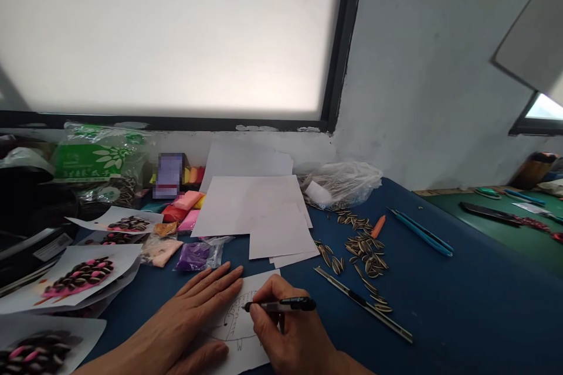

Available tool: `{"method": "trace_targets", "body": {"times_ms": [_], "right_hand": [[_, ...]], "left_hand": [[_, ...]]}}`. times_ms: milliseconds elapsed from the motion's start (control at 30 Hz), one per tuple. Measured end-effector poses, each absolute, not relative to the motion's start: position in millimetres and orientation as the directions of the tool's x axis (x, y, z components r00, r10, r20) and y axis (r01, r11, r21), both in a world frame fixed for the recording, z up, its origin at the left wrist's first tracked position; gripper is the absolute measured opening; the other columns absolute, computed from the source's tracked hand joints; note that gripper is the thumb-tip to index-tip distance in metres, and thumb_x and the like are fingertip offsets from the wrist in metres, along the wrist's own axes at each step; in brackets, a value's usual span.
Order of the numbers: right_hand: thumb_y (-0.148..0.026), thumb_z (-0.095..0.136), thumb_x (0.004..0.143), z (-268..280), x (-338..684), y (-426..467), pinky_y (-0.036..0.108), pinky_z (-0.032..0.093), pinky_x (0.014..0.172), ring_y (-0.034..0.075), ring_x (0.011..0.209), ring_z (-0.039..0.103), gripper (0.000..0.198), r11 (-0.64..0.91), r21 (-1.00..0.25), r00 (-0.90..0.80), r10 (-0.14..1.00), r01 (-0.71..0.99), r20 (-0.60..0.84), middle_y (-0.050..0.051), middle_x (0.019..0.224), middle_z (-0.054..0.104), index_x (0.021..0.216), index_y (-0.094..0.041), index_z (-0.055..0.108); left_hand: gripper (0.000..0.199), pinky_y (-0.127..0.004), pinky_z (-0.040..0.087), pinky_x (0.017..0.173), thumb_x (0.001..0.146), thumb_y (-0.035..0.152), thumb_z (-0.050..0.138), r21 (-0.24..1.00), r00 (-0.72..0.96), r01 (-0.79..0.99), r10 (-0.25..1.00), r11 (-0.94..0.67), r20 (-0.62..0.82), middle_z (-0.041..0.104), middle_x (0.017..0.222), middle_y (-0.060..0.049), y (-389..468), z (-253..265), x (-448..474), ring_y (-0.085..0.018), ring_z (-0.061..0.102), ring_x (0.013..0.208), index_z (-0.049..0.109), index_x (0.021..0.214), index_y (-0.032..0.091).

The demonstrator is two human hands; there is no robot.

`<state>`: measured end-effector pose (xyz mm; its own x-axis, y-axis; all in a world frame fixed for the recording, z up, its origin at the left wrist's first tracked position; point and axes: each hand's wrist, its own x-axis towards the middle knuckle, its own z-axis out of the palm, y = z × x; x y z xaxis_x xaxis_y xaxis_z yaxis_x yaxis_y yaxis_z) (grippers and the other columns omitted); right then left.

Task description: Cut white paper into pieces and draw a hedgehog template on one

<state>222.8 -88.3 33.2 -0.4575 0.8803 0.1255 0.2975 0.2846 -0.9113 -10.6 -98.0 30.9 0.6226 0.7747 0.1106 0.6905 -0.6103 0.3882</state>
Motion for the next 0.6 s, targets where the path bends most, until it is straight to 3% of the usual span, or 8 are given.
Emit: {"method": "trace_targets", "body": {"times_ms": [300, 600], "right_hand": [[-0.033, 0.047, 0.092, 31.7, 217.0, -88.0, 0.025, 0.029, 0.046, 0.012, 0.051, 0.035, 0.017, 0.358, -0.879, -0.476, 0.861, 0.314, 0.18, -0.005, 0.062, 0.041, 0.082, -0.02, 0.049], [-0.031, 0.048, 0.09, 30.8, 218.7, -87.3, 0.024, 0.031, 0.047, 0.012, 0.051, 0.037, 0.015, 0.348, -0.884, -0.481, 0.86, 0.312, 0.169, -0.004, 0.063, 0.045, 0.082, -0.019, 0.05]], "left_hand": [[0.069, -0.059, 0.023, 0.114, 0.097, 0.051, 0.055, 0.372, 0.631, 0.72, 0.776, -0.586, 0.001, 0.023, 0.158, -0.011, -97.1, 35.3, -7.4, -0.036, 0.021, 0.145, 0.038, 0.152, 0.014], [0.067, -0.06, 0.023, 0.114, 0.097, 0.051, 0.055, 0.385, 0.628, 0.706, 0.777, -0.594, 0.047, 0.026, 0.158, -0.009, -96.0, 30.4, -7.7, -0.037, 0.022, 0.144, 0.036, 0.153, 0.019]]}}
